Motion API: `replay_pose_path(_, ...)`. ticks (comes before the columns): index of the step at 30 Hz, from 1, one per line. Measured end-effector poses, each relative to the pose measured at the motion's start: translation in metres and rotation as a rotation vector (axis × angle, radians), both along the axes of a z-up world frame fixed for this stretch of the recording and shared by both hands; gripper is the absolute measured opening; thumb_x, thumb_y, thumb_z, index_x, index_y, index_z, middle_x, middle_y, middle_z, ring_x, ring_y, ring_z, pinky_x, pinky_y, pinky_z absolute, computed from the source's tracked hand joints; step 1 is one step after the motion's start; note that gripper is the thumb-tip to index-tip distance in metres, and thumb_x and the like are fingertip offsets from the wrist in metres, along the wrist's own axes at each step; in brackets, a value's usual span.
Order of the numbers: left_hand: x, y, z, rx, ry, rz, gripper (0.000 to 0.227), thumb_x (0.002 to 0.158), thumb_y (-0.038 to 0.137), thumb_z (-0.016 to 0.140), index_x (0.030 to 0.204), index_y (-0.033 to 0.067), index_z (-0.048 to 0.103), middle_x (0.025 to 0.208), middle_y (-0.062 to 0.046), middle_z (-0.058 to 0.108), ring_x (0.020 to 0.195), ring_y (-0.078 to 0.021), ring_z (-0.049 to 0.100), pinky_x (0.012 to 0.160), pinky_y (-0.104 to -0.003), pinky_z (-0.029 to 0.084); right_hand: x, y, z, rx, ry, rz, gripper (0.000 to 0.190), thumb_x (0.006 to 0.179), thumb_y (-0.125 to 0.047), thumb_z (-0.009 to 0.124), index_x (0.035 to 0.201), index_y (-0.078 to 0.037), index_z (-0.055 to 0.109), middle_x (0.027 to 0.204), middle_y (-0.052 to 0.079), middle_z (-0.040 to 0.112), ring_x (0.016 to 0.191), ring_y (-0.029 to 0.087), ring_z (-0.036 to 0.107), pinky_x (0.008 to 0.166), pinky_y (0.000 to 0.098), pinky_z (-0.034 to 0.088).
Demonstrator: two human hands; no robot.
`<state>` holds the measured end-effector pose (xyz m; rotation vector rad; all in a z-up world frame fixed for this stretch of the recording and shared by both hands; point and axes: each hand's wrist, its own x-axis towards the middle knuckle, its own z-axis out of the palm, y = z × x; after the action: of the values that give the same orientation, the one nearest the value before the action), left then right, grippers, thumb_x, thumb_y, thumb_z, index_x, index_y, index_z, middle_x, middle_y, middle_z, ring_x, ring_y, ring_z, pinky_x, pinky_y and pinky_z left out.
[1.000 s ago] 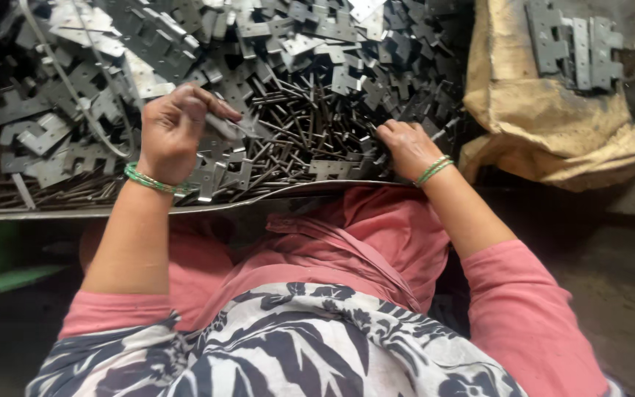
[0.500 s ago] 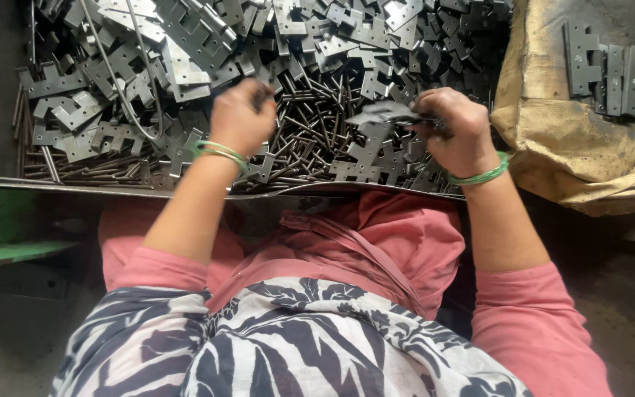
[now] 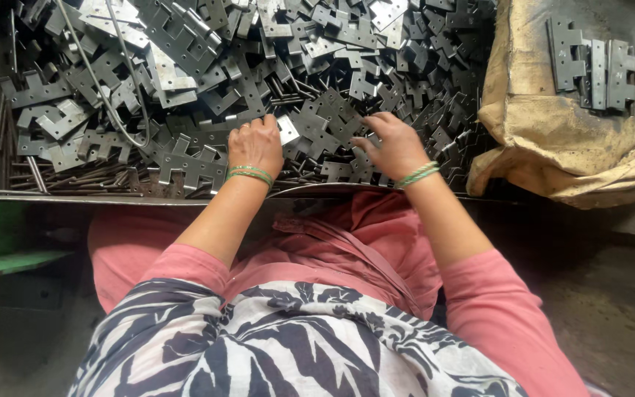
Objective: The person sits on the floor and repeatedly picks metal hinge plates and pins from a tray, inserts the pins into the plates to assemble hinges, and places the finished hinges into a sack. The person handles the components by hand without using tools.
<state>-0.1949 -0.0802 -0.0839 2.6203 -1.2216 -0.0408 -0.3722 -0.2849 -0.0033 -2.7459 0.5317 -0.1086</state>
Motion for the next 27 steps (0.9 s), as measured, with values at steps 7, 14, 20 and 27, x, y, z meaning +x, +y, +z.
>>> replay_pose_path(7, 0.006, 0.01, -0.022, -0.342, 0.233, 0.068, 0.037, 0.074, 0.012, 0.074, 0.106, 0.0005, 0.061, 0.099, -0.019, 0.07, 0.093, -0.0343, 0.068, 0.08, -0.045, 0.054, 0.041, 0.058, -0.027, -0.192, -0.034, -0.054, 0.048, 0.079, -0.036, 0.084, 0.11, -0.003, 0.069, 0.116, 0.019, 0.064, 0.106, 0.039, 0.06, 0.089, 0.047, 0.051)
replay_pose_path(14, 0.057, 0.043, -0.026, -1.689, 1.653, 0.591, 0.012, 0.102, 0.016, 0.063, 0.11, 0.0066, 0.066, 0.093, -0.006, 0.067, 0.084, -0.02, 0.064, 0.076, -0.035, 0.055, 0.046, 0.068, -0.037, -0.189, 0.097, -0.097, 0.052, 0.077, -0.033, 0.087, 0.115, -0.005, 0.064, 0.109, 0.015, 0.065, 0.113, 0.036, 0.055, 0.094, 0.0507, 0.045)
replay_pose_path(20, 0.053, 0.076, 0.006, -1.636, 1.814, 0.514, 0.016, 0.095, 0.0, 0.067, 0.108, 0.0048, 0.061, 0.107, -0.013, 0.071, 0.099, -0.0238, 0.07, 0.084, -0.035, 0.059, 0.051, 0.069, -0.042, -0.2, 0.09, -0.056, 0.056, 0.072, -0.027, 0.089, 0.114, -0.002, 0.061, 0.115, 0.021, 0.063, 0.112, 0.04, 0.052, 0.091, 0.0507, 0.045)
replay_pose_path(27, 0.009, 0.077, 0.025, -1.397, 1.98, 0.345, 0.03, 0.097, 0.002, 0.057, 0.126, -0.002, 0.06, 0.115, -0.02, 0.071, 0.103, -0.0279, 0.073, 0.088, -0.035, 0.063, 0.051, 0.068, -0.029, -0.135, 0.133, -0.019, 0.038, 0.073, -0.002, 0.076, 0.106, -0.02, 0.077, 0.107, 0.005, 0.071, 0.114, 0.037, 0.053, 0.098, 0.0496, 0.044)
